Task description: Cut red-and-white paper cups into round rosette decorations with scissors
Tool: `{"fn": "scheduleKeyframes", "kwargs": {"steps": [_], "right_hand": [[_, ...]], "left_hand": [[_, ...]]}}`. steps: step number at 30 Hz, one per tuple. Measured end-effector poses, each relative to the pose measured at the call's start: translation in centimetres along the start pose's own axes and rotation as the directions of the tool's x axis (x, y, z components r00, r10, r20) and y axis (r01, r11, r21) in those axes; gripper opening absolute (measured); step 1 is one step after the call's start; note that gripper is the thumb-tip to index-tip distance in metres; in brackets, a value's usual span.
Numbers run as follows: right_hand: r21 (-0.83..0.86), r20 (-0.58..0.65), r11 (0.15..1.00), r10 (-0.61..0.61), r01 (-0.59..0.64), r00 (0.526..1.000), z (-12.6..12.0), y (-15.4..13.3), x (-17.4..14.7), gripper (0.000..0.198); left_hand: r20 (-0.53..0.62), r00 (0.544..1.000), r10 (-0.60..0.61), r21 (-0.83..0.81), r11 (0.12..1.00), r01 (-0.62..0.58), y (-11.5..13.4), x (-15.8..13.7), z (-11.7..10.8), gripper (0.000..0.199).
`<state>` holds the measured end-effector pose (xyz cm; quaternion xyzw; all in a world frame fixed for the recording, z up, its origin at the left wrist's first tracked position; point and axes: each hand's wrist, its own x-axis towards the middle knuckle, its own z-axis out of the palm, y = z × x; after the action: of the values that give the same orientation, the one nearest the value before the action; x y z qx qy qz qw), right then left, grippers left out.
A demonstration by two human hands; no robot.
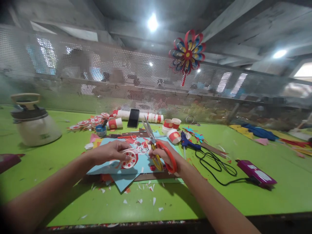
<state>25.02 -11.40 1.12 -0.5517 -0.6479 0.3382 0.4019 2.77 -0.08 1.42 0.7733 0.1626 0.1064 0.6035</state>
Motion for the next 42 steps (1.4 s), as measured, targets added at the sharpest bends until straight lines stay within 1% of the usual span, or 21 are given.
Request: {"fn": "scheduleKeyframes", "kwargs": {"steps": [4, 6, 9, 11, 14, 17, 19, 21, 23, 26, 28, 30, 32, 34, 36, 37, 39, 42], "right_hand": [[0.037, 0.001, 0.991, -0.129, 0.128, 0.992, 1.3, -1.3, 1.0, 0.017], [0.036, -0.002, 0.983, -0.182, 0.182, 0.983, 2.1, -1.9, 1.1, 0.019], [0.048, -0.029, 0.974, -0.22, 0.221, 0.975, 2.9, -2.2, 1.2, 0.028], [0.064, -0.053, 0.971, -0.226, 0.23, 0.973, 3.2, -2.2, 1.0, 0.029], [0.09, -0.119, 0.966, -0.231, 0.242, 0.966, 3.5, -1.9, 0.7, 0.024], [0.109, -0.227, 0.965, -0.209, 0.238, 0.951, 3.9, -1.7, 0.4, 0.023], [0.12, -0.301, 0.967, -0.181, 0.226, 0.936, 4.2, -1.6, 0.2, 0.025], [0.133, -0.362, 0.967, -0.156, 0.216, 0.919, 4.5, -1.5, 0.0, 0.026], [0.141, -0.409, 0.967, -0.14, 0.214, 0.902, 4.8, -1.5, -0.1, 0.025], [0.14, -0.461, 0.963, -0.142, 0.229, 0.876, 5.2, -1.3, -0.1, 0.025], [0.128, -0.489, 0.96, -0.158, 0.25, 0.858, 5.4, -1.1, -0.1, 0.025], [0.114, -0.51, 0.956, -0.175, 0.268, 0.842, 5.7, -0.9, 0.0, 0.025], [0.106, -0.518, 0.955, -0.185, 0.277, 0.835, 6.0, -0.7, 0.1, 0.024], [0.094, -0.511, 0.955, -0.197, 0.282, 0.837, 6.1, -0.8, 0.0, 0.022], [0.069, -0.485, 0.959, -0.208, 0.274, 0.849, 6.0, -1.1, -0.1, 0.021], [0.056, -0.462, 0.964, -0.206, 0.26, 0.863, 5.9, -1.3, -0.2, 0.022], [0.024, -0.387, 0.977, -0.186, 0.212, 0.903, 5.4, -1.9, -0.5, 0.025], [-0.042, -0.223, 0.99, -0.14, 0.134, 0.965, 4.1, -2.7, -1.2, 0.025]], "left_hand": [[-0.001, 1.0, 0.012, 0.044, 0.999, -0.012, 0.6, -0.1, 0.2, 0.016], [-0.012, 1.0, 0.016, 0.082, 0.997, -0.015, 0.9, -0.1, 0.4, 0.022], [-0.029, 0.999, 0.03, 0.112, 0.993, -0.026, 0.9, 0.0, 0.8, 0.033], [-0.041, 0.999, 0.035, 0.095, 0.995, -0.031, 0.8, 0.0, 1.1, 0.036], [-0.079, 0.996, 0.047, -0.001, 0.999, -0.048, 0.8, 0.0, 1.5, 0.037], [-0.173, 0.985, 0.026, -0.208, 0.976, -0.062, 0.8, 0.1, 2.0, 0.04], [-0.239, 0.971, -0.03, -0.373, 0.926, -0.063, 0.5, 0.1, 2.4, 0.045], [-0.281, 0.955, -0.098, -0.525, 0.848, -0.068, 0.0, 0.3, 2.9, 0.052], [-0.31, 0.938, -0.152, -0.612, 0.787, -0.075, -0.6, 0.4, 3.4, 0.053], [-0.292, 0.938, -0.185, -0.627, 0.778, -0.042, -1.1, 0.4, 4.0, 0.032], [-0.276, 0.946, -0.168, -0.621, 0.783, -0.042, -1.1, 0.3, 4.2, 0.025], [-0.313, 0.941, -0.133, -0.606, 0.79, -0.09, -1.1, 0.2, 4.3, 0.023], [-0.377, 0.921, -0.096, -0.577, 0.802, -0.152, -1.2, 0.0, 4.4, 0.022], [-0.427, 0.902, -0.065, -0.555, 0.806, -0.204, -1.2, -0.1, 4.3, 0.021], [-0.451, 0.892, -0.035, -0.551, 0.797, -0.247, -1.2, -0.2, 4.1, 0.019], [-0.459, 0.888, -0.024, -0.548, 0.795, -0.261, -1.0, -0.3, 3.9, 0.018], [-0.482, 0.876, -0.018, -0.538, 0.795, -0.28, -0.6, -0.7, 3.4, 0.02], [-0.53, 0.848, -0.027, -0.543, 0.779, -0.315, 0.2, -1.5, 2.5, 0.024]]}}
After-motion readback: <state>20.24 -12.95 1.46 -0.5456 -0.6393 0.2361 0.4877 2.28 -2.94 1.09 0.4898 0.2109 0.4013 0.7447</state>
